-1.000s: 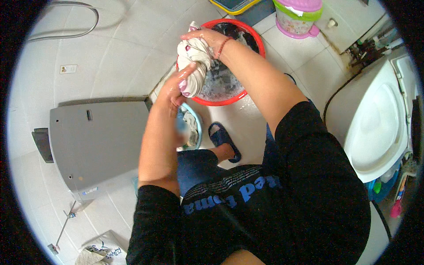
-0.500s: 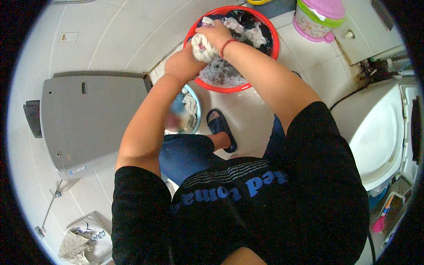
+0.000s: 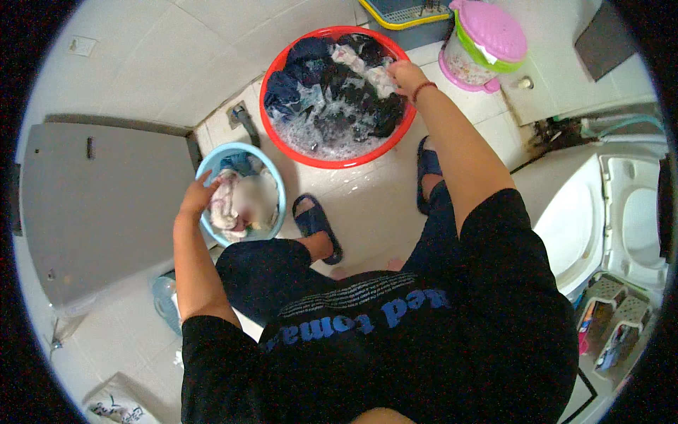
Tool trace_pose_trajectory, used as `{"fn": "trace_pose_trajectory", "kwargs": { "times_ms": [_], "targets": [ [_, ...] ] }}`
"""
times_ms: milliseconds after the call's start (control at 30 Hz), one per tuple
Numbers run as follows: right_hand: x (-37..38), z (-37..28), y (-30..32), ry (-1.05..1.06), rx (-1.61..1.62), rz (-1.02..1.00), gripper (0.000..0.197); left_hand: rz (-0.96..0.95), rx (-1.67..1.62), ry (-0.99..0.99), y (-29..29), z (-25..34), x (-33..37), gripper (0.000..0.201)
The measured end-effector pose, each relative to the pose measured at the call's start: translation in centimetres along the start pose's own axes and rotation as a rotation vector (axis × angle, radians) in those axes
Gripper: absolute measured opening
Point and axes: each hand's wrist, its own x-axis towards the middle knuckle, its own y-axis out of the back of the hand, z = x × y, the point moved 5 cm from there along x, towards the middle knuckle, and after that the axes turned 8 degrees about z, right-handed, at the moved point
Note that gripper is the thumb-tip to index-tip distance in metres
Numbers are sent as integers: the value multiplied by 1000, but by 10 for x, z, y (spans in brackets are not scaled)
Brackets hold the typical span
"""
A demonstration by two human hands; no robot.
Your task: The person washes clothes by hand in a red bucket filled with soapy water, rubbing the fabric together, wringing out individual items, and then placing the items into a separate blue bucket.
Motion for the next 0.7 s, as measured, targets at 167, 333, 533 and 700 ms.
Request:
{"fn": "trace_pose_trajectory", "kwargs": {
  "times_ms": [167, 333, 533, 700],
  "targets": [
    [35, 79, -28, 26, -311, 109, 34, 141, -333, -337, -14, 123, -28, 49],
    [74, 98, -81, 79, -522, 163, 67, -169, 204, -444, -43, 161, -45, 58],
    [51, 128, -180, -440, 128, 238, 55, -93, 152, -372, -44, 152, -23, 55],
    [44, 135, -193, -261, -359, -56, 57, -183, 102, -435, -56, 153, -24, 59]
  ]
}}
